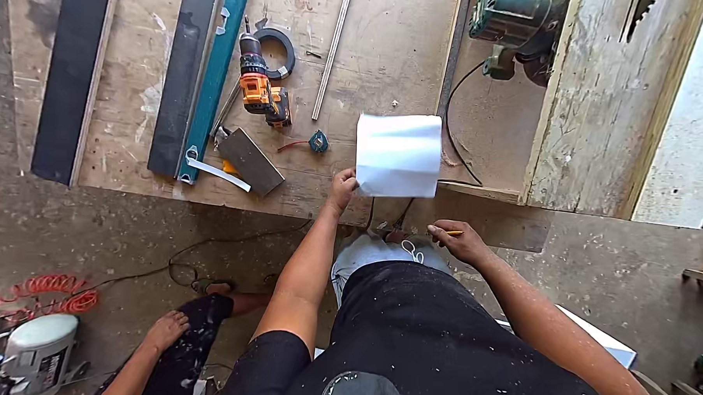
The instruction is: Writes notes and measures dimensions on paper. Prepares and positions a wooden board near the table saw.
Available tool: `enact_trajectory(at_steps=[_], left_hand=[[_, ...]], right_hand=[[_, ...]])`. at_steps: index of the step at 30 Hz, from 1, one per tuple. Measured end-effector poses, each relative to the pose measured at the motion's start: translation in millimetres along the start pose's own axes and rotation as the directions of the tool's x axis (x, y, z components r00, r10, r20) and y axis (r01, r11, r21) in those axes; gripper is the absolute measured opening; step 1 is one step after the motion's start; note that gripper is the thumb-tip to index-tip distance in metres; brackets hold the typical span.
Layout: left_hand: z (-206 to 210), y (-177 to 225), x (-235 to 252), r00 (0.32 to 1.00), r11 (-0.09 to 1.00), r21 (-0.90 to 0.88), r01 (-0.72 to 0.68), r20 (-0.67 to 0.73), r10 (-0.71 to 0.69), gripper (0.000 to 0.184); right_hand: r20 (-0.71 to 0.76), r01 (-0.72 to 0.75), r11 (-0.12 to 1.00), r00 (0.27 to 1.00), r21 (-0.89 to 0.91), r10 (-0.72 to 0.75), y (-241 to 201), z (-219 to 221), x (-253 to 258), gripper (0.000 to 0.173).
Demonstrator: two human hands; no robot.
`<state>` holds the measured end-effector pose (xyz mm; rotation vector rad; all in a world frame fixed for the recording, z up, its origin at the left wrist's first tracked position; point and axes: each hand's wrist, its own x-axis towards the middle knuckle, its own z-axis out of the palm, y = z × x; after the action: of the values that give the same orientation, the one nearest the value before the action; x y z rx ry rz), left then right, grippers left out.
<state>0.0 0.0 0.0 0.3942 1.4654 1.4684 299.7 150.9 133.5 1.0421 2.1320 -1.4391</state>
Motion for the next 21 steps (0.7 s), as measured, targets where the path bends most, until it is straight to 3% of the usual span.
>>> enact_trajectory(at_steps=[3, 6, 9, 13, 16, 17, 19, 20, 21], left_hand=[[-10, -49, -14, 0.967, 0.969, 0.092, 0.229, -0.135, -0.216, 0.013], [-12, -70, -22, 0.913, 0.925, 0.2, 0.324, -0.32, -0.251, 0.013], [-17, -79, -24, 0.884, 0.883, 0.263, 0.389, -0.377, -0.277, 0.017], [-26, -79, -12, 0.857, 0.79, 0.362, 0.495, -0.355, -0.375, 0.059], [-25, -54, 3, 0.777, 0.531, 0.569, 0.628, -0.43, -0.459, 0.081], [-22, -39, 7, 0.783, 0.438, 0.652, 0.619, -0.464, -0.414, 0.082], [-24, -31, 8, 0.904, 0.349, 0.837, 0.421, -0.417, -0.091, 0.07], [-31, -39, 11, 0.952, 0.313, 0.922, 0.231, -0.28, 0.124, 0.059], [-40, -47, 15, 0.961, 0.271, 0.962, 0.041, -0.112, 0.253, 0.051]], right_hand=[[0.002, -0.004, 0.997, 1.0, 0.074, 0.004, 3, 12, -1, 0.039], [-0.093, 0.024, 0.994, 0.996, 0.102, -0.014, -1, 22, 12, 0.035], [-0.2, 0.116, 0.984, 0.976, 0.138, -0.087, -10, 32, 48, 0.024], [-0.347, 0.325, 0.89, 0.914, 0.32, -0.209, -17, 46, 133, 0.017], [-0.404, 0.399, 0.84, 0.882, 0.368, -0.242, -29, 50, 200, 0.014], [-0.418, 0.417, 0.828, 0.873, 0.375, -0.251, -32, 50, 221, 0.013], [-0.417, 0.424, 0.806, 0.875, 0.414, -0.246, -41, 49, 255, 0.013], [-0.402, 0.414, 0.799, 0.884, 0.436, -0.239, -46, 47, 269, 0.014], [-0.376, 0.39, 0.807, 0.898, 0.443, -0.227, -50, 47, 280, 0.019]])
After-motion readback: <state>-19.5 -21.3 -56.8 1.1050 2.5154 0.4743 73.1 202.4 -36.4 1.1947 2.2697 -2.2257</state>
